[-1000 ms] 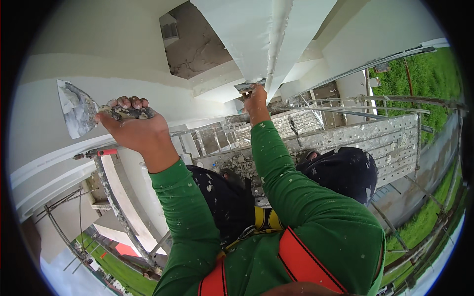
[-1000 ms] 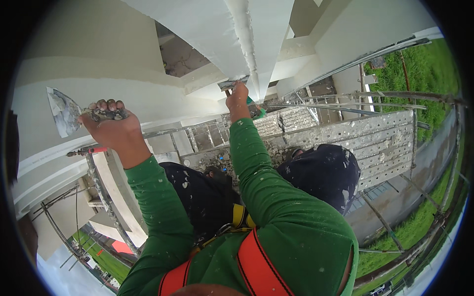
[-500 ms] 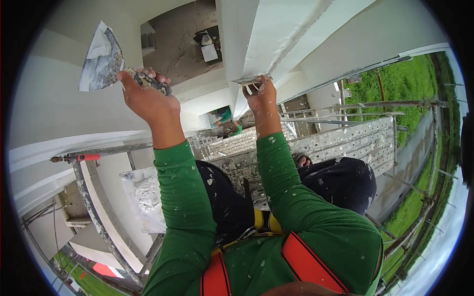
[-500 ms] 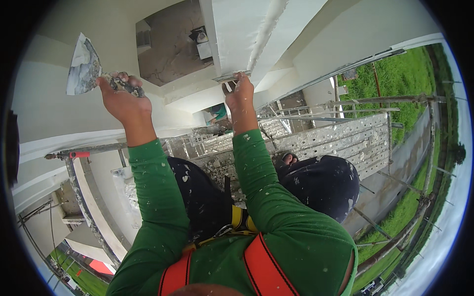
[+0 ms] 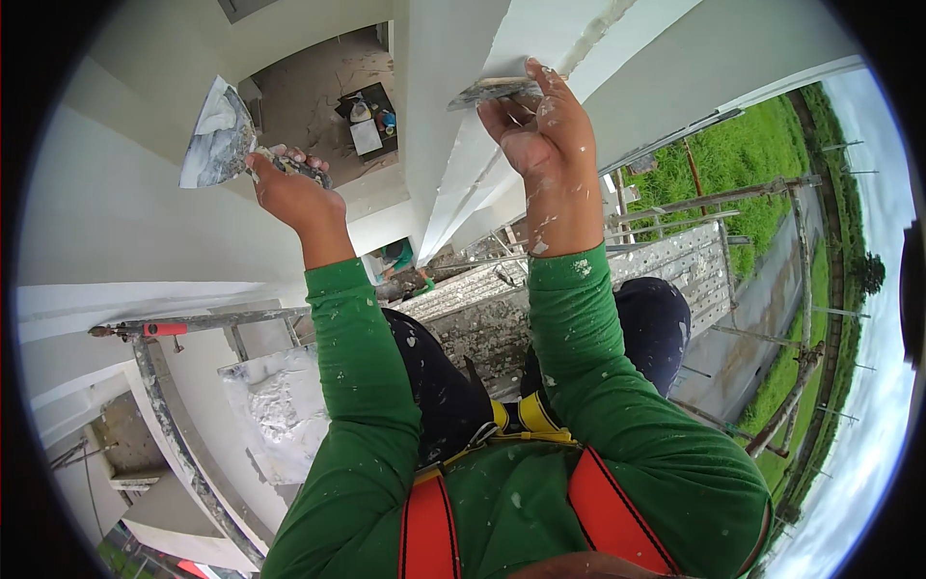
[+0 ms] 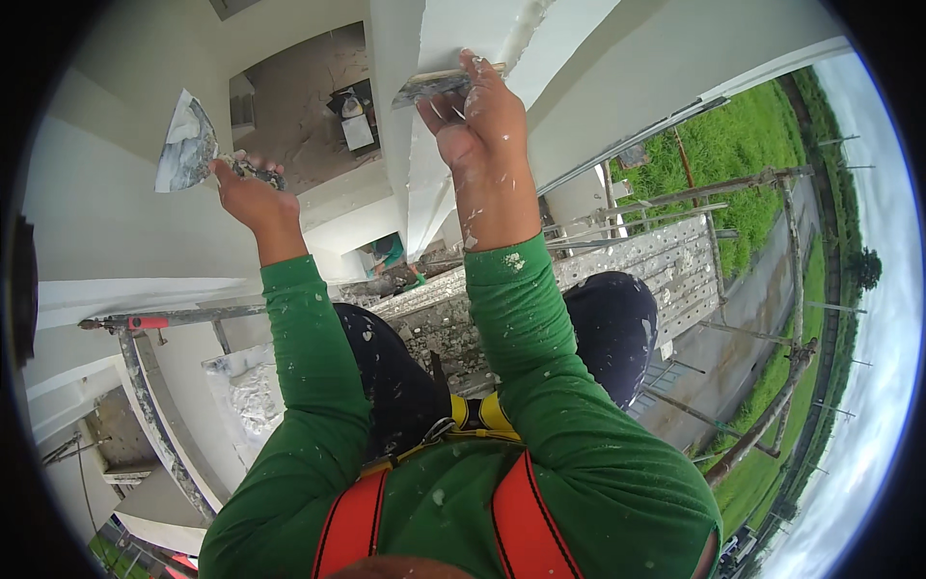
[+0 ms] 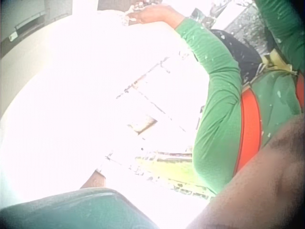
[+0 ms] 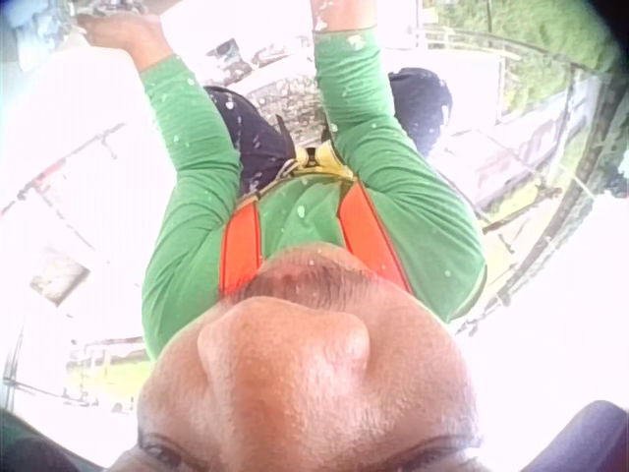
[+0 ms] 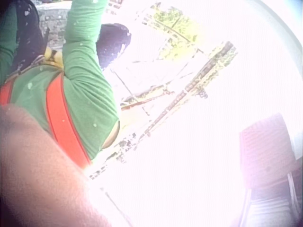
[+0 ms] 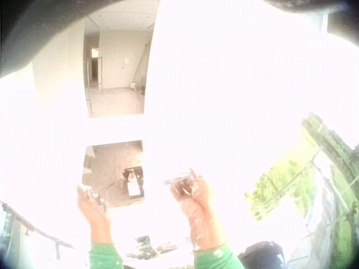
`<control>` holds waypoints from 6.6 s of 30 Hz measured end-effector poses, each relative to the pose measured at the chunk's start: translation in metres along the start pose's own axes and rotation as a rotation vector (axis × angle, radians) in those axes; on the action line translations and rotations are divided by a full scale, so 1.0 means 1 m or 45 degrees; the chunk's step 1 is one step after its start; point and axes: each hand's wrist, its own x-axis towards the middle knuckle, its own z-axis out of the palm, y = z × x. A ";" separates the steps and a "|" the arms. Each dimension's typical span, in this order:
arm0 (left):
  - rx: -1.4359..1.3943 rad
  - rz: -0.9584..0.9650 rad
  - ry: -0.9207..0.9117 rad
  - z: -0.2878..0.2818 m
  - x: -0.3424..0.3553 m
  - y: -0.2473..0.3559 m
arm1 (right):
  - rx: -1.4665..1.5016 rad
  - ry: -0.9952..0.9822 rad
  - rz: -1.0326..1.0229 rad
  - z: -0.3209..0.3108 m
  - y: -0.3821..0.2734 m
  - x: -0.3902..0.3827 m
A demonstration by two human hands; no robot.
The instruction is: The person applies white plaster to a ceiling beam using a trowel and a smaller spatula. They repeatedly scoop plaster from the trowel and smooth it onto the beam surface while standing on scaffolding.
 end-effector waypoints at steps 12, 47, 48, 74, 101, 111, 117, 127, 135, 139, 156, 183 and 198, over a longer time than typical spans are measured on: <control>-0.048 -0.082 -0.026 0.000 -0.003 0.008 | 0.522 0.181 -0.449 -0.079 0.070 -0.015; 0.147 -0.111 -0.212 -0.008 -0.002 0.000 | 0.198 0.374 -0.030 -0.154 0.207 0.104; 0.147 -0.109 -0.209 -0.009 -0.003 0.002 | 0.188 0.367 -0.047 -0.141 0.193 0.094; -0.042 -0.176 -0.160 -0.017 0.007 0.011 | 0.321 0.383 -0.616 -0.084 0.126 -0.010; 0.132 -0.185 -0.359 -0.013 -0.025 0.011 | -0.287 0.633 -0.362 -0.147 0.250 0.116; 0.242 -0.148 -0.306 -0.009 -0.032 0.010 | -0.452 0.433 -0.892 -0.024 0.108 0.008; 0.220 -0.148 -0.296 -0.014 -0.028 0.010 | -0.657 0.157 -1.428 -0.033 0.090 -0.020; 0.190 -0.113 -0.240 -0.003 -0.034 0.006 | -0.871 0.237 -1.753 -0.039 0.073 0.014; 0.237 -0.095 -0.280 -0.010 -0.028 0.006 | -0.918 0.246 -1.633 0.001 0.106 0.008; 0.209 -0.105 -0.243 -0.015 -0.024 0.010 | -0.989 0.049 -1.668 -0.034 0.106 -0.018; -0.016 -0.243 -0.226 0.007 -0.020 -0.004 | -1.487 0.215 -2.103 -0.076 0.068 0.053; -0.005 -0.213 -0.129 0.004 -0.015 0.000 | -1.544 0.078 -2.050 -0.123 0.112 0.053; -0.002 -0.230 -0.187 0.004 -0.013 -0.002 | -1.618 0.103 -1.939 -0.130 0.131 0.075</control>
